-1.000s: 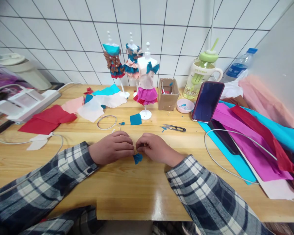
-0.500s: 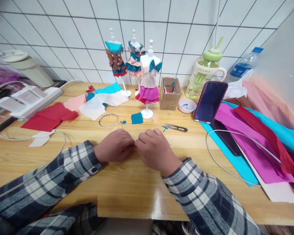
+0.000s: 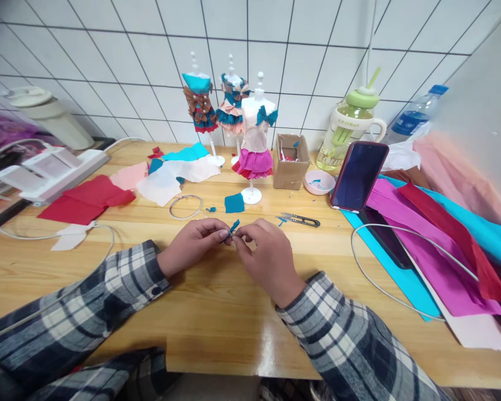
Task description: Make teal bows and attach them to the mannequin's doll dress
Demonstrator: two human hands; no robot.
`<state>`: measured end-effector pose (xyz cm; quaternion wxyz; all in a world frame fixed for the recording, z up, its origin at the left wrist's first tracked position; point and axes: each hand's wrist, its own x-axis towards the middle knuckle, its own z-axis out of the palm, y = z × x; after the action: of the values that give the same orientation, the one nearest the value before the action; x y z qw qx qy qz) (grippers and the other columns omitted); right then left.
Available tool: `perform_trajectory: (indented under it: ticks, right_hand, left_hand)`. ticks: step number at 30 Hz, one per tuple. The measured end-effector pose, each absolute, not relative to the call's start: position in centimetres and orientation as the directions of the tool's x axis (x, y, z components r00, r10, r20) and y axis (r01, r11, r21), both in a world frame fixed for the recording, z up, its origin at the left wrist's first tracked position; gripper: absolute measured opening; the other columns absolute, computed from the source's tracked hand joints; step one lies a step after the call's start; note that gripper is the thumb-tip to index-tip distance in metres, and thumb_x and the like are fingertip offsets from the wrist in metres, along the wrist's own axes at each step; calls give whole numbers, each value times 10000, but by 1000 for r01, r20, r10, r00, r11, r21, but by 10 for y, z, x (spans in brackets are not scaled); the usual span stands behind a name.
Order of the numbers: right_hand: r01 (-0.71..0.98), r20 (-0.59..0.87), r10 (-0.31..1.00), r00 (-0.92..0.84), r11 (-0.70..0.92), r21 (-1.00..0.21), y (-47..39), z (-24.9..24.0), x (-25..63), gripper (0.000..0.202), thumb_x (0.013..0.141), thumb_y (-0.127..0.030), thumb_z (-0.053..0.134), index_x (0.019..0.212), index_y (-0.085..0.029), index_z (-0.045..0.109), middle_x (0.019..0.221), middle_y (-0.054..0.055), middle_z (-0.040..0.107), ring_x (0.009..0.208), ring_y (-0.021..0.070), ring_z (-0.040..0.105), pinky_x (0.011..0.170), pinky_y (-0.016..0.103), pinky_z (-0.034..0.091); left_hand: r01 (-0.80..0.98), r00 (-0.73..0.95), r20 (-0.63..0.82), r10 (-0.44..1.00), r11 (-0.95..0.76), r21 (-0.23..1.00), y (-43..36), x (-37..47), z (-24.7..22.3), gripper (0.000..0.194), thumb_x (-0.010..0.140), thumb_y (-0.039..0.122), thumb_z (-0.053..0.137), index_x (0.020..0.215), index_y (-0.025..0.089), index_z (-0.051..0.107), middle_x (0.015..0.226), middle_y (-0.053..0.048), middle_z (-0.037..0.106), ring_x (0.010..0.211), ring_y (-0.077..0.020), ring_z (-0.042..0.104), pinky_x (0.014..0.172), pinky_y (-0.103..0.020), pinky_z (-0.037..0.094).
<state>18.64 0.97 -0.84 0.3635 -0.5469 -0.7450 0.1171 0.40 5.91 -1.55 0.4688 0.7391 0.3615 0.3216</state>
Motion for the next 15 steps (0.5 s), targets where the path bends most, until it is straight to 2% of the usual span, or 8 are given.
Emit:
perform_trajectory:
  ticks: [2,4,6,8,11,15]
  right_hand:
    - [598,284,956,-68,267,-756,14,-12,188,98,813,-278,611,790,-190,648,722,19,582,631,134,492,584,273,374]
    - [439,132,988,-82,155,-885,19,-16,189,118,784,-304,635,784,-187,653,709,10,588,611,127,488,568,264,384]
    - [265,1,989,-148,40,-963,23,-19,192,138,772,-319,634,804,-186,655,730,5,616,650,129,523,604,262,410]
    - [176,-97,966,-240,-55,-983,27,-22,196,112,767,-279,611,813,-185,653,746,-4,634,684,127,551,647,263,430]
    - [239,-154,896,-416,-55,-970,30,-22,202,96,751,-181,570,790,-179,658,757,-9,636,708,122,564,684,262,443]
    - [347,-104,784,-612,148,-926,31,-17,209,94,769,-168,590,789,-191,679,777,-8,632,752,128,572,728,264,445]
  left_hand:
    - [249,549,152,822,-335,909,59,3,-15,222,874,340,547,838,151,657,770,-25,710,721,-135,647,700,-243,507]
    - [280,564,172,808,-384,880,59,2,-14,215,885,325,534,834,154,654,763,-21,706,713,-133,641,697,-242,499]
    - [291,595,215,775,-457,840,60,1,-13,213,900,306,511,833,156,647,760,-21,698,716,-130,634,698,-240,492]
    - [275,675,281,682,-586,763,62,-1,-12,200,907,284,498,843,161,641,765,-29,686,735,-135,623,714,-250,483]
    - [183,837,343,426,-809,559,65,-5,-11,185,907,245,468,883,184,641,773,-48,676,765,-159,610,748,-291,469]
    - [43,935,329,132,-964,264,64,-10,-3,215,901,185,429,964,223,631,830,-55,688,830,-183,609,834,-347,450]
